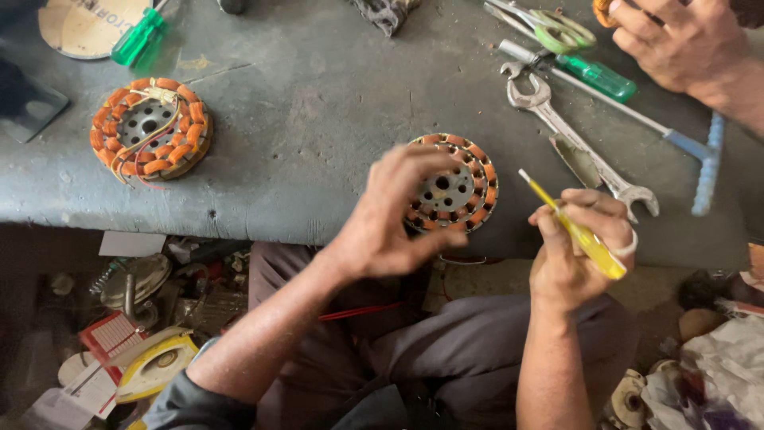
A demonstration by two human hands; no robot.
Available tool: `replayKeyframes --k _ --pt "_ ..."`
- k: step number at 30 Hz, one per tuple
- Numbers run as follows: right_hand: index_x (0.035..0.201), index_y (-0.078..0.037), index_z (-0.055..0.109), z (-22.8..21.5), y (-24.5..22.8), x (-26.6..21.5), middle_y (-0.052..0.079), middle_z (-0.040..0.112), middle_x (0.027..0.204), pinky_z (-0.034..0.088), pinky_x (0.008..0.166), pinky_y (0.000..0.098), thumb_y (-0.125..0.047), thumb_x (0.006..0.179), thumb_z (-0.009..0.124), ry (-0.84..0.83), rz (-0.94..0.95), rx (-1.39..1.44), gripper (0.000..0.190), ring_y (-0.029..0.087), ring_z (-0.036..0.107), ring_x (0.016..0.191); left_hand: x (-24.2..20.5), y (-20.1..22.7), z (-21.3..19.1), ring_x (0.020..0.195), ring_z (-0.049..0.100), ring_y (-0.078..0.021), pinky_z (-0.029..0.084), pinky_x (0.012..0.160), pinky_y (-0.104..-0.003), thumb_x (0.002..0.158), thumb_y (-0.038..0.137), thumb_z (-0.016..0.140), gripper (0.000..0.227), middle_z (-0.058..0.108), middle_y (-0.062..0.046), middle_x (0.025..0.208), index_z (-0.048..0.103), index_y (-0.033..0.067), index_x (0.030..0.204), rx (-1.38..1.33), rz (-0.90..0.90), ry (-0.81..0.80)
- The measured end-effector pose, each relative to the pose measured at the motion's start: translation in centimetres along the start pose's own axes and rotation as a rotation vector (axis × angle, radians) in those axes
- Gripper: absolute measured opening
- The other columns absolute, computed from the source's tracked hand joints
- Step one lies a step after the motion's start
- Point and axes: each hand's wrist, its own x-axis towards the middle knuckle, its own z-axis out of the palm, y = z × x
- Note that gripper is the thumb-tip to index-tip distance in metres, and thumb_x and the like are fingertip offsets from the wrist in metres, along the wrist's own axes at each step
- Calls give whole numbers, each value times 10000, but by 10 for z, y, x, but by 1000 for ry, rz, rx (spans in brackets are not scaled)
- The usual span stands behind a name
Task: The person repairs a motor stator by using a yellow screwdriver to adjust copper windings and a red wire to test connections. The person repeatedly inserts the wire into the stator slots and uses the screwdriver to manipulate the internal components.
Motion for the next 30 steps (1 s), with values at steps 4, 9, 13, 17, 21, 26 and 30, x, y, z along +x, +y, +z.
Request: replayKeyframes --k 4,9,13,17,21,26,30 --pt "1226 4 636 -2 -8 11 157 607 1255 625 975 376 85 1002 741 -53 176 -51 261 259 715 1079 43 -49 -30 1173 667 -289 539 1031 -403 967 185 829 354 678 -119 1216 648 36 1233 108 17 29" --pt "1105 -3 707 7 -13 34 117 707 1182 601 1008 381 84 957 735 -175 135 -551 173 281 741 1120 119 -118 -25 907 752 -201 600 794 -353 938 173 803 200 752 -99 1039 718 41 1062 28 113 -218" --pt "1050 6 743 17 -14 39 116 743 1056 569 1013 375 48 933 807 -279 -108 -928 140 275 728 1060 120 -140 -9 797 745 -203 573 722 -359 897 152 803 126 758 -68 878 744 64 965 142 68 -114" --pt "1087 -24 729 26 -20 29 118 698 1064 534 900 359 51 920 756 -324 -287 -859 185 291 656 990 104 -153 -29 709 733 -197 565 645 -358 910 181 810 152 738 -62 801 737 68 980 151 -33 -34" --pt "1097 -46 730 45 -36 23 79 702 1033 540 867 315 35 917 722 -471 -155 -688 198 239 680 966 106 -148 -38 706 731 -198 575 647 -346 968 191 829 185 753 -51 846 703 61 1009 146 156 328" --pt "1036 -19 737 65 -59 27 117 700 1026 525 861 363 45 870 754 -566 -294 -873 179 280 668 950 83 -86 -59 695 724 -175 574 674 -336 1031 140 757 85 732 -40 854 714 82 1075 32 196 333" --pt "1017 -9 735 60 -70 5 111 690 981 524 753 362 31 847 756 -396 -316 -755 176 281 666 880 9 -27 -112 794 691 -192 542 711 -329 1045 109 766 119 684 -86 928 696 56 1125 148 252 130"
